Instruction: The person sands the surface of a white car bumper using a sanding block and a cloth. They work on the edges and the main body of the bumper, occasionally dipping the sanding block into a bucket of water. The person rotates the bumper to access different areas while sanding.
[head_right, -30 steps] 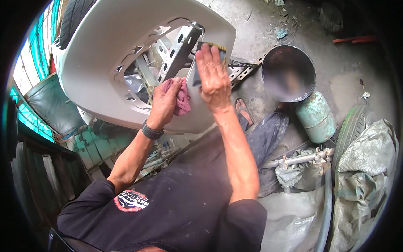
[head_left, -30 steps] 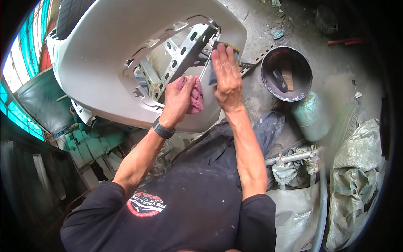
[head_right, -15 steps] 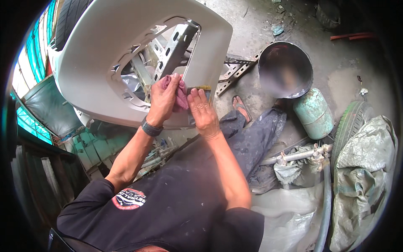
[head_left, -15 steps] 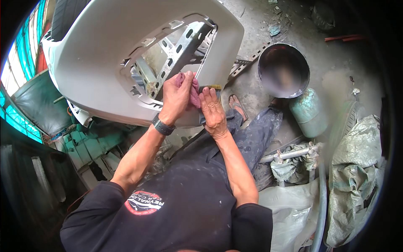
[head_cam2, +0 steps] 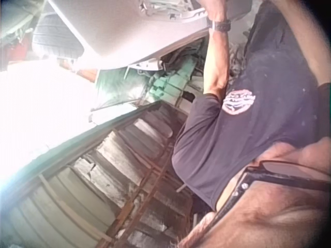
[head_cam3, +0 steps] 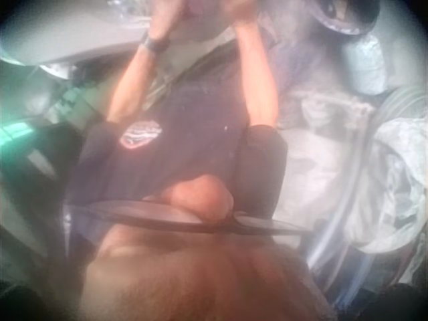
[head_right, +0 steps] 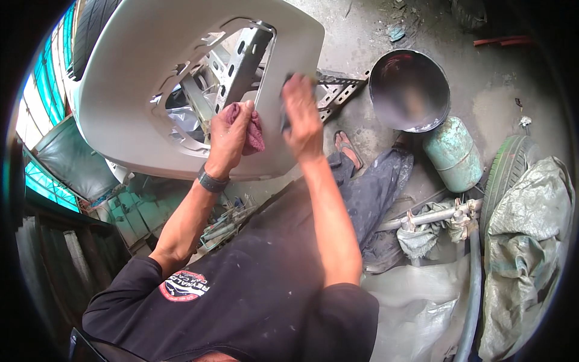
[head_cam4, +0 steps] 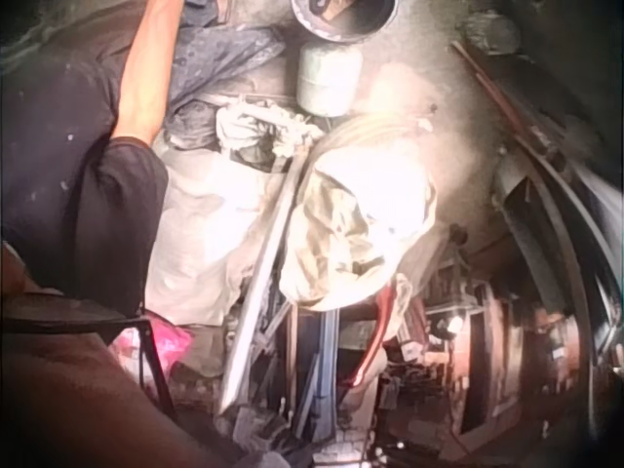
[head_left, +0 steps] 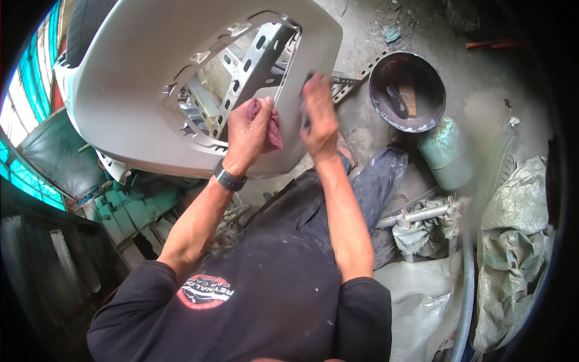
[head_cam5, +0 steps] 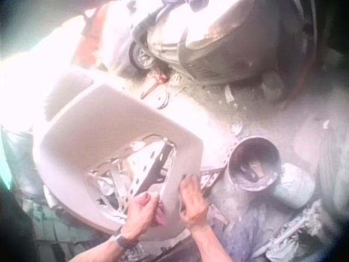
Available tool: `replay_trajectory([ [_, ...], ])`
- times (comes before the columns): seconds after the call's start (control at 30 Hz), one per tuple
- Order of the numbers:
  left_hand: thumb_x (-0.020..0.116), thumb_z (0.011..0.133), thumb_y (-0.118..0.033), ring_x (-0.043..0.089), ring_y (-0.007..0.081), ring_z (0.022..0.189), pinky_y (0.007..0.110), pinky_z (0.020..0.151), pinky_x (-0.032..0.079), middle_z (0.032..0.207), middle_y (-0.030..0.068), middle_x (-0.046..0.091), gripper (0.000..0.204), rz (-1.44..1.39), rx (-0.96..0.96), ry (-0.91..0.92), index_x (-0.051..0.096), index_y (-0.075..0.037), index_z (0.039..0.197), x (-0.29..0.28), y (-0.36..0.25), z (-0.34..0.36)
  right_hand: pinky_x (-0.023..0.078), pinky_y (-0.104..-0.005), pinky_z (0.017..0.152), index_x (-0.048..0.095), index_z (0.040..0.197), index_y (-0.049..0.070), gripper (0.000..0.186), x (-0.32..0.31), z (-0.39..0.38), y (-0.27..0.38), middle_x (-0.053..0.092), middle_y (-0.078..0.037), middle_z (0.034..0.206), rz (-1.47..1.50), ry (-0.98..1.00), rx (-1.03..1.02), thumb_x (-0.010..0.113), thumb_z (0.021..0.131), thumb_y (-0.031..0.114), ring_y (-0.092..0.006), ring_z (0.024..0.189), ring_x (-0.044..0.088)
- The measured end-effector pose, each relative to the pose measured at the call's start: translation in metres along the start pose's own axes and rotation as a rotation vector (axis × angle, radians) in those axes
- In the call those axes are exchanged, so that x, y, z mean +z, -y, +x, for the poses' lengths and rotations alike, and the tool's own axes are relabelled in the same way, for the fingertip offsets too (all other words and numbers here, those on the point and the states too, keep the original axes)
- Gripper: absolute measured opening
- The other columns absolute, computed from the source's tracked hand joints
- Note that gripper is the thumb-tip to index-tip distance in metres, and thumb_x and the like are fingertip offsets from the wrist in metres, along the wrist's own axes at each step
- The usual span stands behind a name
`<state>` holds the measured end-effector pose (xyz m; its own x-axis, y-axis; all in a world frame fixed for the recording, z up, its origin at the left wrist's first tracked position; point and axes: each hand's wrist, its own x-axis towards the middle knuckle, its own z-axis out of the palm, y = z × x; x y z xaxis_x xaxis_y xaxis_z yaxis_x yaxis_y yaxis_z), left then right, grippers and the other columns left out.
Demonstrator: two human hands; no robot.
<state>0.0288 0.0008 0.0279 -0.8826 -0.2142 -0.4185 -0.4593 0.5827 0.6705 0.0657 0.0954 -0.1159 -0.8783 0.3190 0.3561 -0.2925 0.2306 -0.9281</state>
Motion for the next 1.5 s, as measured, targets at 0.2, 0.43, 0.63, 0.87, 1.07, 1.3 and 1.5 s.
replay_trajectory([
  [0.2,0.064,0.103,-0.026,0.053,0.005,0.061,0.025,0.055,0.044,0.07,-0.001,0.061,0.031,0.012,-0.01,-0.009,0.066,0.0,0.085,-0.001,0.0,-0.001,0.023,-0.0601,0.121,0.037,0.153,-0.004,0.06,0.022,-0.061,0.04,0.033,-0.025,0.16,0.133,-0.051,0.208,0.057,0.098,0.011,-0.0446,0.149,0.028],
  [0.43,0.064,0.102,-0.027,0.054,0.0055,0.06,0.024,0.053,0.045,0.07,-0.0007,0.062,0.03,-0.025,-0.071,0.037,0.065,-0.002,0.086,-0.003,-0.006,-0.004,0.003,-0.0672,0.119,0.022,0.159,0.0,0.068,0.021,0.026,0.044,0.016,-0.022,0.168,0.052,-0.046,0.498,0.046,0.105,0.033,-0.0388,0.155,0.014],
  [0.63,0.063,0.103,-0.026,0.055,0.0063,0.058,0.024,0.052,0.045,0.07,0.0002,0.062,0.031,-0.002,-0.037,0.001,0.064,-0.001,0.085,-0.001,-0.001,0.0,0.005,-0.0641,0.12,0.02,0.16,0.001,0.068,0.033,-0.048,0.073,0.017,-0.023,0.167,0.127,-0.016,0.541,0.045,0.106,0.033,-0.0382,0.155,0.014],
  [0.87,0.063,0.103,-0.025,0.055,0.0046,0.061,0.023,0.054,0.045,0.07,-0.0003,0.062,0.03,-0.061,-0.044,0.033,0.063,-0.001,0.085,0.0,-0.001,0.004,0.006,-0.0637,0.121,0.023,0.16,0.001,0.066,0.019,-0.024,0.055,0.02,-0.021,0.167,0.044,0.02,0.458,0.044,0.107,0.036,-0.0389,0.155,0.017],
  [1.07,0.063,0.103,-0.024,0.054,0.0046,0.06,0.023,0.054,0.044,0.068,-0.0008,0.061,0.031,-0.062,-0.14,0.034,0.063,-0.001,0.082,-0.001,-0.015,-0.005,0.007,-0.0636,0.121,0.028,0.158,0.0,0.065,0.023,0.006,0.061,0.021,-0.021,0.166,0.126,-0.07,0.512,0.046,0.106,0.034,-0.0391,0.155,0.017],
  [1.3,0.063,0.103,-0.028,0.053,0.0053,0.054,0.023,0.049,0.043,0.065,-0.0009,0.06,0.033,0.04,-0.061,0.037,0.063,-0.002,0.082,-0.002,-0.011,0.001,0.008,-0.0617,0.121,0.028,0.158,0.0,0.062,0.021,-0.041,0.075,0.025,-0.022,0.165,0.192,-0.026,0.612,0.04,0.108,0.036,-0.0389,0.153,0.022],
  [1.5,0.064,0.103,-0.028,0.052,0.0038,0.058,0.023,0.051,0.041,0.065,-0.0026,0.058,0.035,-0.007,-0.129,0.006,0.063,-0.002,0.08,0.001,-0.017,-0.001,0.005,-0.0616,0.121,0.029,0.158,0.002,0.062,0.017,0.019,0.055,0.027,-0.022,0.164,0.234,-0.146,0.634,0.036,0.109,0.04,-0.0366,0.153,0.024],
])
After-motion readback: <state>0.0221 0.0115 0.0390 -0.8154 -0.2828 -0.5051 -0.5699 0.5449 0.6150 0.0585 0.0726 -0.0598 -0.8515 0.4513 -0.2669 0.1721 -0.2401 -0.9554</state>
